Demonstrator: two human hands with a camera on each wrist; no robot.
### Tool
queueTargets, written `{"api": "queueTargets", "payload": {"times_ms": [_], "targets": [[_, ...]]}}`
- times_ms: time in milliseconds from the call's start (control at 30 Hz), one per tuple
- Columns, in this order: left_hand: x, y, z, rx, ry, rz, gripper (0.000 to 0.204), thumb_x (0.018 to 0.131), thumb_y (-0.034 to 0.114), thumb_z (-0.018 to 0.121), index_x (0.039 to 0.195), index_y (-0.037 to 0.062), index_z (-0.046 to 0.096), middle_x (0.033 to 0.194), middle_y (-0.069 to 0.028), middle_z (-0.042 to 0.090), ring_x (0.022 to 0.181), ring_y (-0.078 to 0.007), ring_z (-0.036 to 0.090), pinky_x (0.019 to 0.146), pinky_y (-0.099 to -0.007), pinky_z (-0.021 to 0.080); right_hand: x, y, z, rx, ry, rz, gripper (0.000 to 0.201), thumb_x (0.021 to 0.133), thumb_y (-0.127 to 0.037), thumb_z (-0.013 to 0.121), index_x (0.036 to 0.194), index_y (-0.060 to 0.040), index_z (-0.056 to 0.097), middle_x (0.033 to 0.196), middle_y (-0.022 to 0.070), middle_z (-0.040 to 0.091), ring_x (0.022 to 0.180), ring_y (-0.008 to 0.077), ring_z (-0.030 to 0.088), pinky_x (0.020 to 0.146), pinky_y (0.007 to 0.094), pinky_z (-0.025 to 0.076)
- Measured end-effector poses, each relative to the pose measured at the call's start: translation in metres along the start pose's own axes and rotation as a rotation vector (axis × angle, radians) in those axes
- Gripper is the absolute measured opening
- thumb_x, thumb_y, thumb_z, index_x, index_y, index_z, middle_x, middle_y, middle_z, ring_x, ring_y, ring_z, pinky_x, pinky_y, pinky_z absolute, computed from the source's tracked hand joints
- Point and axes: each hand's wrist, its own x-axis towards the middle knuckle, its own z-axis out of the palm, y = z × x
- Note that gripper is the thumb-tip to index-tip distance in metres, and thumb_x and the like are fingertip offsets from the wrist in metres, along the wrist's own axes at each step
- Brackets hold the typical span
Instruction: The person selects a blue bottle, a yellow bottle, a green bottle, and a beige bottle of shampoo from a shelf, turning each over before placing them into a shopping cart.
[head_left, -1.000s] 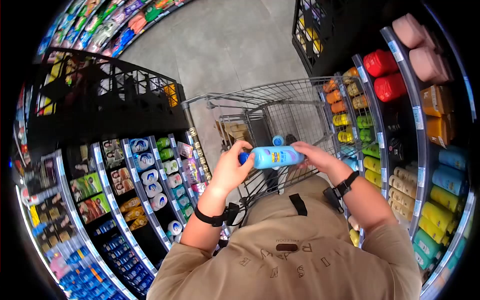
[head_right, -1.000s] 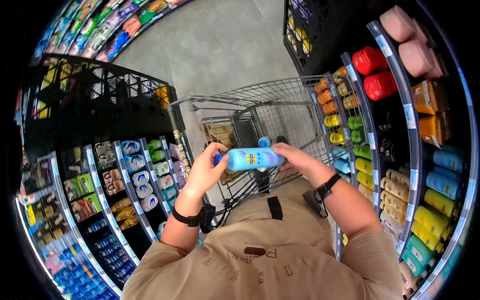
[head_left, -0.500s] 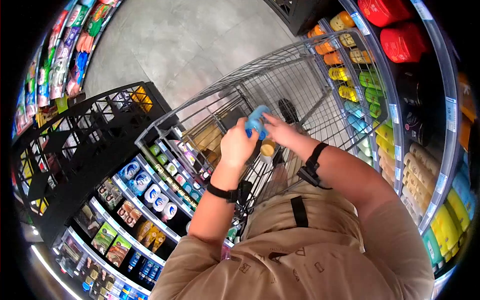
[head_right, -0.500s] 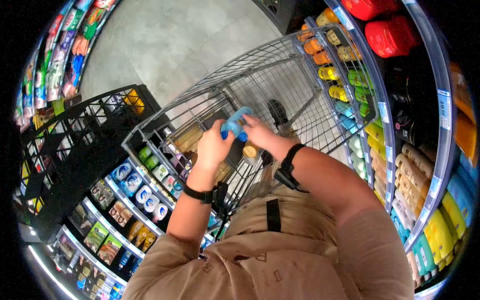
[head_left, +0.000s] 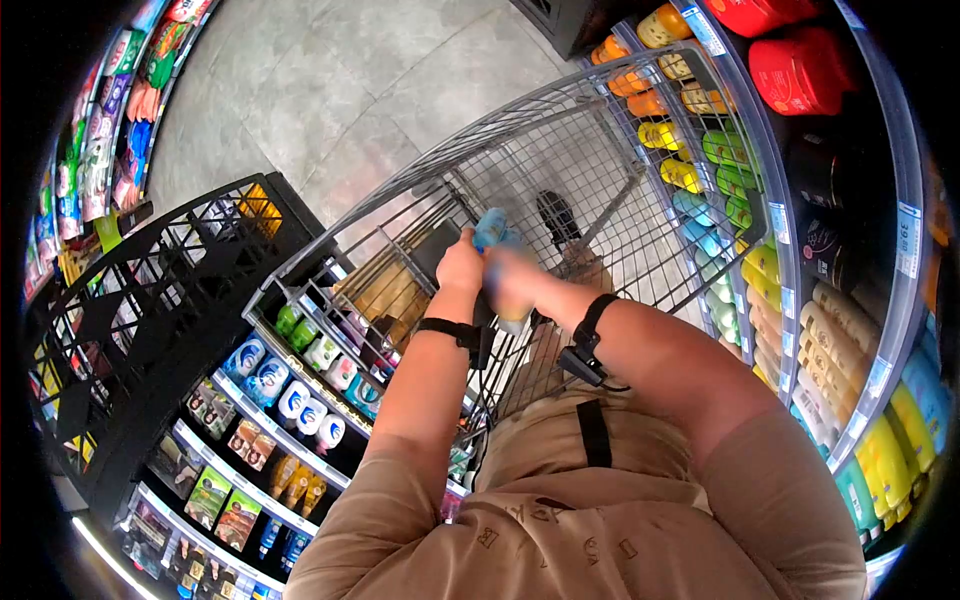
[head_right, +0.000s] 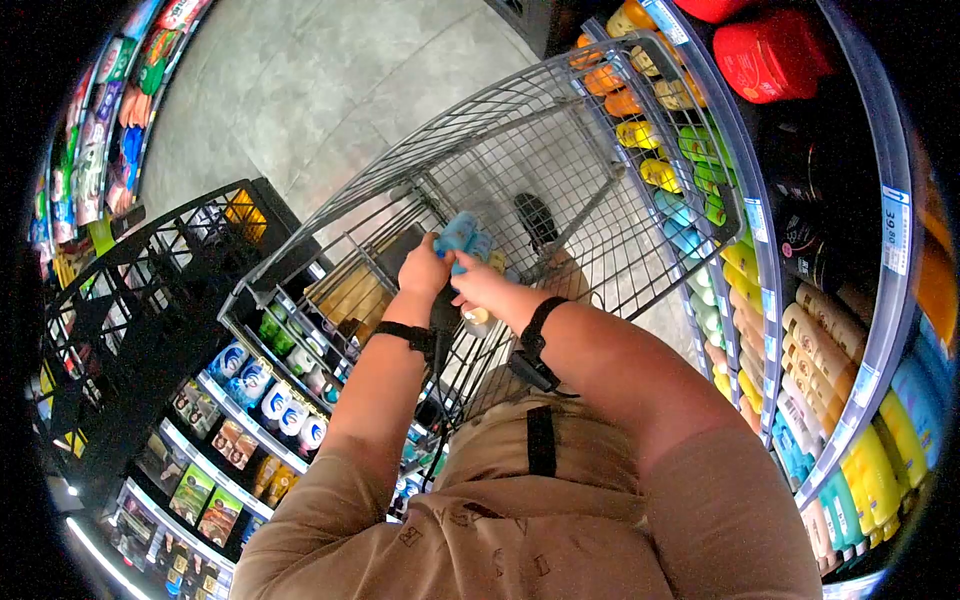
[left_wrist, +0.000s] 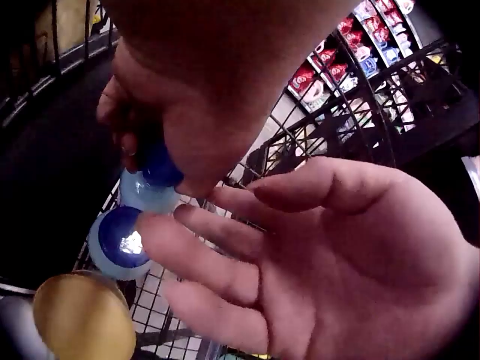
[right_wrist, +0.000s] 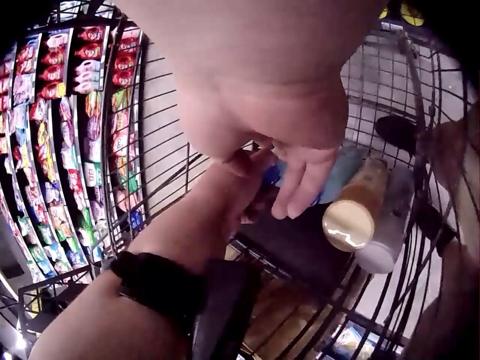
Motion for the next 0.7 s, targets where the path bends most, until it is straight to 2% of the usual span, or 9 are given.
{"api": "queueTargets", "payload": {"times_ms": [33, 100, 167, 233, 300, 467, 567, 600, 700], "targets": [[-0.001, 0.002, -0.001, -0.011, -0.001, 0.004, 0.062, 0.094, 0.046, 0.069, 0.146, 0.0136, 0.058, 0.112, -0.0247, 0.076, 0.108, -0.0414, 0.073, 0.090, -0.0527, 0.059, -0.007, 0.001, -0.004, -0.005, -0.002, -0.002, 0.079, 0.102, -0.017, 0.054, 0.171, -0.0156, 0.016, 0.140, 0.0075, 0.062, 0.093, 0.0200, 0.072, 0.078, 0.0373, 0.060], [-0.005, 0.004, -0.004, -0.042, -0.013, -0.006, 0.063, 0.095, 0.047, 0.069, 0.147, 0.0131, 0.057, 0.116, -0.0262, 0.075, 0.112, -0.0416, 0.071, 0.093, -0.0520, 0.059, -0.024, 0.005, -0.013, 0.160, 0.047, -0.035, 0.078, 0.101, -0.017, 0.053, 0.170, -0.0147, 0.018, 0.163, 0.0162, 0.044, 0.090, 0.0228, 0.075, 0.070, 0.0369, 0.062], [-0.012, 0.003, -0.006, -0.037, 0.033, 0.032, 0.063, 0.095, 0.046, 0.068, 0.147, 0.0115, 0.057, 0.121, -0.0275, 0.073, 0.115, -0.0417, 0.070, 0.096, -0.0508, 0.057, -0.032, 0.007, -0.028, 0.166, 0.039, -0.037, 0.077, 0.101, -0.017, 0.054, 0.170, -0.0116, 0.019, 0.171, 0.0141, 0.033, 0.100, 0.0252, 0.075, 0.077, 0.0384, 0.063], [-0.019, -0.004, -0.007, -0.052, 0.057, 0.033, 0.061, 0.096, 0.043, 0.068, 0.146, 0.0098, 0.058, 0.123, -0.0274, 0.072, 0.116, -0.0418, 0.069, 0.098, -0.0496, 0.056, -0.056, -0.002, -0.041, 0.157, 0.078, -0.034, 0.074, 0.102, -0.017, 0.054, 0.168, -0.0088, 0.021, 0.169, 0.0146, 0.036, 0.107, 0.0297, 0.073, 0.091, 0.0412, 0.060], [-0.029, -0.011, -0.012, -0.032, 0.015, 0.021, 0.063, 0.095, 0.043, 0.065, 0.149, 0.0118, 0.056, 0.133, -0.0255, 0.068, 0.118, -0.0389, 0.069, 0.098, -0.0498, 0.057, -0.076, -0.009, -0.055, 0.182, 0.092, -0.022, 0.074, 0.103, -0.019, 0.055, 0.168, -0.0076, 0.023, 0.166, 0.0152, 0.039, 0.108, 0.0302, 0.073, 0.091, 0.0413, 0.060], [-0.084, -0.032, -0.033, -0.320, 0.178, 0.091, 0.043, 0.097, 0.033, 0.065, 0.130, 0.0046, 0.067, 0.110, -0.0253, 0.075, 0.110, -0.0412, 0.071, 0.096, -0.0485, 0.056, -0.122, -0.011, -0.077, 0.193, 0.183, -0.049, 0.072, 0.106, -0.027, 0.056, 0.167, -0.0067, 0.023, 0.159, 0.0182, 0.048, 0.112, 0.0309, 0.071, 0.093, 0.0392, 0.059], [-0.125, -0.053, -0.050, -0.466, 0.183, 0.176, 0.043, 0.098, 0.030, 0.066, 0.133, 0.0047, 0.064, 0.109, -0.0238, 0.076, 0.103, -0.0396, 0.073, 0.091, -0.0466, 0.057, -0.147, -0.009, -0.080, 0.243, 0.166, -0.120, 0.066, 0.108, -0.026, 0.052, 0.165, -0.0042, 0.027, 0.153, 0.0192, 0.053, 0.111, 0.0299, 0.071, 0.091, 0.0388, 0.059], [-0.143, -0.059, -0.056, -0.483, 0.220, 0.232, 0.039, 0.100, 0.025, 0.065, 0.133, 0.0044, 0.064, 0.106, -0.0197, 0.077, 0.095, -0.0324, 0.075, 0.085, -0.0416, 0.057, -0.154, -0.009, -0.079, 0.248, 0.162, -0.114, 0.062, 0.107, -0.025, 0.054, 0.162, -0.0047, 0.033, 0.151, 0.0183, 0.056, 0.110, 0.0286, 0.071, 0.090, 0.0393, 0.059], [-0.184, -0.087, -0.064, -0.558, 0.283, 0.357, 0.036, 0.101, 0.020, 0.065, 0.133, 0.0039, 0.064, 0.103, -0.0149, 0.077, 0.085, -0.0242, 0.074, 0.077, -0.0374, 0.057, -0.183, -0.007, -0.071, 0.245, 0.141, -0.158, 0.053, 0.108, -0.021, 0.051, 0.156, -0.0014, 0.039, 0.148, 0.0207, 0.058, 0.108, 0.0286, 0.071, 0.086, 0.0389, 0.060]]}}
